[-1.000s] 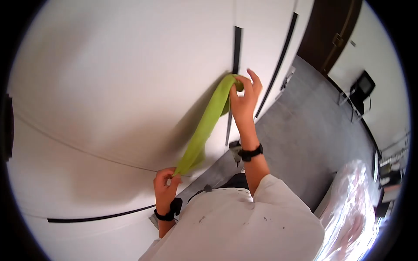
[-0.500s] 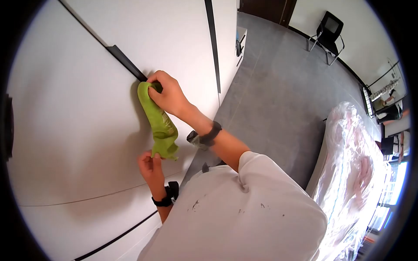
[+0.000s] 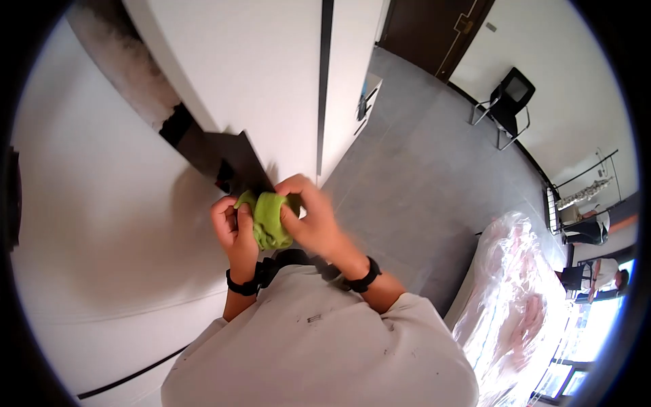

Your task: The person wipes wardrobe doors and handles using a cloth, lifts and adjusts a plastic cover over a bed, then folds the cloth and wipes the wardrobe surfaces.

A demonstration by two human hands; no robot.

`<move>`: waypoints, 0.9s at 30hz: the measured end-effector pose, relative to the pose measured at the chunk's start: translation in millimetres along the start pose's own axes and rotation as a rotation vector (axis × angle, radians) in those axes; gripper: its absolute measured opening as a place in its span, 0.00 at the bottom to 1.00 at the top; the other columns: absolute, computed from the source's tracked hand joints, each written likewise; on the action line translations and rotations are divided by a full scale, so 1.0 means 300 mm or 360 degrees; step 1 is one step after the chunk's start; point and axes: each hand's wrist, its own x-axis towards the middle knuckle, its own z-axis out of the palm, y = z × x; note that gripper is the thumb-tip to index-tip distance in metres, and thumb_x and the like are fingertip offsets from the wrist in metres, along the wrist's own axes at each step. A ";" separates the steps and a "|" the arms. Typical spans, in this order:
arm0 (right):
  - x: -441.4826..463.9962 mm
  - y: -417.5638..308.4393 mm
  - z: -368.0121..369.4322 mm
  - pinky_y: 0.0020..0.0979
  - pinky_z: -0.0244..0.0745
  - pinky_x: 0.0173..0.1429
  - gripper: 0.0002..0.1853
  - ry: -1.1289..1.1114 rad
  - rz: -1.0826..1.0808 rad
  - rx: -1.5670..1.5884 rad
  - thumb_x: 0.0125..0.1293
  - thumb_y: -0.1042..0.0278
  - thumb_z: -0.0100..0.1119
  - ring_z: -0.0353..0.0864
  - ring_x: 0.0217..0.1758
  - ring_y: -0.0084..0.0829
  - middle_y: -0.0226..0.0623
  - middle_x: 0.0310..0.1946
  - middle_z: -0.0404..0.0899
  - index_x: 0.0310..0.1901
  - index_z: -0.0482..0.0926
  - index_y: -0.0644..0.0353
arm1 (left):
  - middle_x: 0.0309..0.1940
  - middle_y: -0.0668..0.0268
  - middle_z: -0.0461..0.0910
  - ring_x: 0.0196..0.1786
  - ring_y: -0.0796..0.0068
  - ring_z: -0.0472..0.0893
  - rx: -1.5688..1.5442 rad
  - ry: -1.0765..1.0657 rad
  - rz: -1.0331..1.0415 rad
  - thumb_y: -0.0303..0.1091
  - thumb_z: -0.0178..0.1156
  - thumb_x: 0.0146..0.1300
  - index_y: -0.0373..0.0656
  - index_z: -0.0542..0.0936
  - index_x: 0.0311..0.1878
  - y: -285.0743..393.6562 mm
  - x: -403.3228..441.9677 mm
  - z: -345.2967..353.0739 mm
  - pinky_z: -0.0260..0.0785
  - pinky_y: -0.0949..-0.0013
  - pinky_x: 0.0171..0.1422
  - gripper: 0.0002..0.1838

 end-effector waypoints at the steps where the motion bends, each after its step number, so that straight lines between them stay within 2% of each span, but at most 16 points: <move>1: 0.006 -0.008 0.004 0.26 0.70 0.48 0.12 -0.0014 0.0012 0.0069 0.57 0.81 0.56 0.75 0.42 0.28 0.36 0.38 0.74 0.43 0.70 0.62 | 0.38 0.68 0.72 0.38 0.82 0.70 -0.0086 0.0084 -0.0040 0.28 0.53 0.68 0.41 0.68 0.49 -0.012 0.019 0.021 0.64 0.77 0.44 0.09; 4: 0.021 -0.019 0.010 0.27 0.71 0.48 0.11 -0.0015 0.0036 0.0103 0.56 0.80 0.57 0.76 0.42 0.28 0.36 0.38 0.75 0.41 0.71 0.61 | 0.37 0.69 0.72 0.37 0.84 0.70 -0.0133 0.0134 -0.0141 0.28 0.49 0.70 0.42 0.67 0.49 -0.030 0.081 0.026 0.64 0.77 0.42 0.07; 6: 0.027 -0.027 0.014 0.28 0.71 0.49 0.11 0.0038 0.0030 0.0069 0.55 0.80 0.58 0.76 0.42 0.29 0.36 0.38 0.75 0.40 0.71 0.61 | 0.38 0.70 0.72 0.38 0.85 0.70 -0.0393 -0.0057 -0.0457 0.29 0.48 0.71 0.41 0.68 0.49 -0.044 0.120 0.010 0.64 0.77 0.41 0.07; 8: 0.038 -0.042 0.001 0.28 0.71 0.50 0.12 -0.0114 0.0036 0.0025 0.55 0.80 0.59 0.77 0.44 0.31 0.38 0.40 0.75 0.40 0.71 0.60 | 0.39 0.70 0.72 0.39 0.84 0.71 -0.0369 -0.0153 -0.0524 0.29 0.46 0.71 0.42 0.68 0.50 -0.089 0.121 -0.013 0.65 0.77 0.43 0.08; 10: 0.030 -0.025 0.001 0.28 0.72 0.50 0.12 -0.0075 0.0020 -0.0050 0.54 0.79 0.59 0.79 0.44 0.31 0.38 0.42 0.78 0.40 0.71 0.60 | 0.39 0.71 0.72 0.40 0.83 0.72 -0.0368 -0.0219 -0.0586 0.30 0.45 0.71 0.43 0.68 0.52 -0.115 0.131 -0.018 0.67 0.76 0.44 0.09; 12: 0.005 0.006 -0.010 0.28 0.74 0.48 0.12 -0.0211 0.0124 -0.0112 0.54 0.79 0.60 0.81 0.42 0.31 0.38 0.42 0.81 0.41 0.72 0.60 | 0.38 0.72 0.72 0.39 0.83 0.71 -0.0391 -0.0319 -0.0929 0.29 0.46 0.70 0.42 0.69 0.51 -0.125 0.151 -0.036 0.67 0.75 0.44 0.09; 14: -0.031 0.062 -0.006 0.29 0.75 0.48 0.12 -0.0199 0.0131 -0.0169 0.56 0.78 0.60 0.83 0.40 0.33 0.38 0.42 0.83 0.42 0.72 0.60 | 0.36 0.73 0.71 0.38 0.82 0.71 -0.0218 -0.0420 -0.0919 0.30 0.46 0.70 0.41 0.69 0.50 -0.179 0.177 -0.060 0.67 0.75 0.44 0.09; 16: -0.050 0.084 0.002 0.30 0.76 0.49 0.10 -0.0224 0.0374 -0.0060 0.58 0.78 0.59 0.83 0.42 0.34 0.39 0.42 0.83 0.41 0.72 0.60 | 0.35 0.73 0.70 0.38 0.82 0.71 -0.0181 -0.0519 -0.0910 0.29 0.45 0.70 0.40 0.69 0.50 -0.180 0.175 -0.064 0.67 0.74 0.44 0.09; 18: -0.044 0.068 0.005 0.31 0.76 0.50 0.09 -0.0208 0.0338 -0.0130 0.60 0.78 0.59 0.84 0.44 0.35 0.40 0.42 0.83 0.41 0.71 0.61 | 0.36 0.72 0.71 0.37 0.81 0.72 -0.0255 -0.0469 -0.0816 0.29 0.44 0.70 0.42 0.69 0.49 -0.165 0.182 -0.055 0.68 0.74 0.43 0.08; 20: 0.001 0.031 0.021 0.31 0.76 0.50 0.10 -0.0001 -0.0060 -0.0102 0.60 0.79 0.59 0.84 0.43 0.36 0.42 0.43 0.83 0.42 0.70 0.63 | 0.37 0.72 0.73 0.37 0.81 0.73 -0.0494 -0.0300 -0.0833 0.28 0.44 0.70 0.43 0.70 0.51 -0.057 0.204 -0.057 0.68 0.75 0.42 0.09; 21: 0.024 0.014 0.025 0.31 0.76 0.50 0.10 0.0046 -0.0182 -0.0108 0.61 0.80 0.58 0.83 0.43 0.34 0.43 0.42 0.82 0.43 0.69 0.63 | 0.38 0.71 0.74 0.38 0.81 0.74 -0.0469 -0.0424 -0.0670 0.29 0.44 0.70 0.45 0.70 0.51 -0.038 0.219 -0.073 0.68 0.75 0.41 0.10; 22: 0.031 0.025 0.041 0.31 0.76 0.50 0.10 0.0045 -0.0174 -0.0080 0.61 0.80 0.58 0.83 0.43 0.34 0.43 0.42 0.82 0.43 0.69 0.63 | 0.37 0.72 0.73 0.38 0.81 0.73 -0.0442 -0.0388 -0.0647 0.30 0.44 0.71 0.44 0.70 0.51 -0.005 0.229 -0.065 0.68 0.76 0.41 0.09; 24: 0.047 0.035 0.058 0.31 0.76 0.50 0.10 0.0106 -0.0141 0.0131 0.63 0.79 0.57 0.83 0.43 0.32 0.42 0.41 0.82 0.44 0.69 0.62 | 0.37 0.72 0.71 0.39 0.83 0.70 0.0023 -0.0423 -0.0275 0.31 0.49 0.69 0.41 0.69 0.48 0.029 0.223 -0.069 0.64 0.77 0.44 0.08; 25: 0.043 0.060 0.063 0.29 0.75 0.49 0.08 0.0082 -0.0119 0.0216 0.66 0.76 0.55 0.81 0.42 0.27 0.38 0.39 0.81 0.44 0.68 0.62 | 0.37 0.72 0.71 0.39 0.83 0.70 0.0027 -0.0421 -0.0266 0.31 0.49 0.69 0.41 0.69 0.48 0.019 0.203 -0.075 0.64 0.77 0.44 0.08; 26: 0.031 0.086 0.061 0.29 0.75 0.49 0.08 0.0087 -0.0130 0.0215 0.66 0.76 0.55 0.81 0.42 0.27 0.38 0.39 0.81 0.44 0.68 0.62 | 0.36 0.71 0.72 0.37 0.80 0.71 -0.0016 -0.0282 -0.0332 0.31 0.50 0.69 0.40 0.70 0.48 -0.004 0.165 -0.090 0.65 0.76 0.43 0.08; 27: 0.015 0.112 0.054 0.28 0.74 0.48 0.07 -0.0022 0.0082 0.0267 0.67 0.75 0.54 0.80 0.42 0.26 0.36 0.38 0.80 0.44 0.68 0.62 | 0.34 0.71 0.72 0.35 0.77 0.72 -0.0061 -0.0150 -0.0400 0.31 0.50 0.69 0.38 0.71 0.48 -0.023 0.134 -0.112 0.66 0.75 0.42 0.09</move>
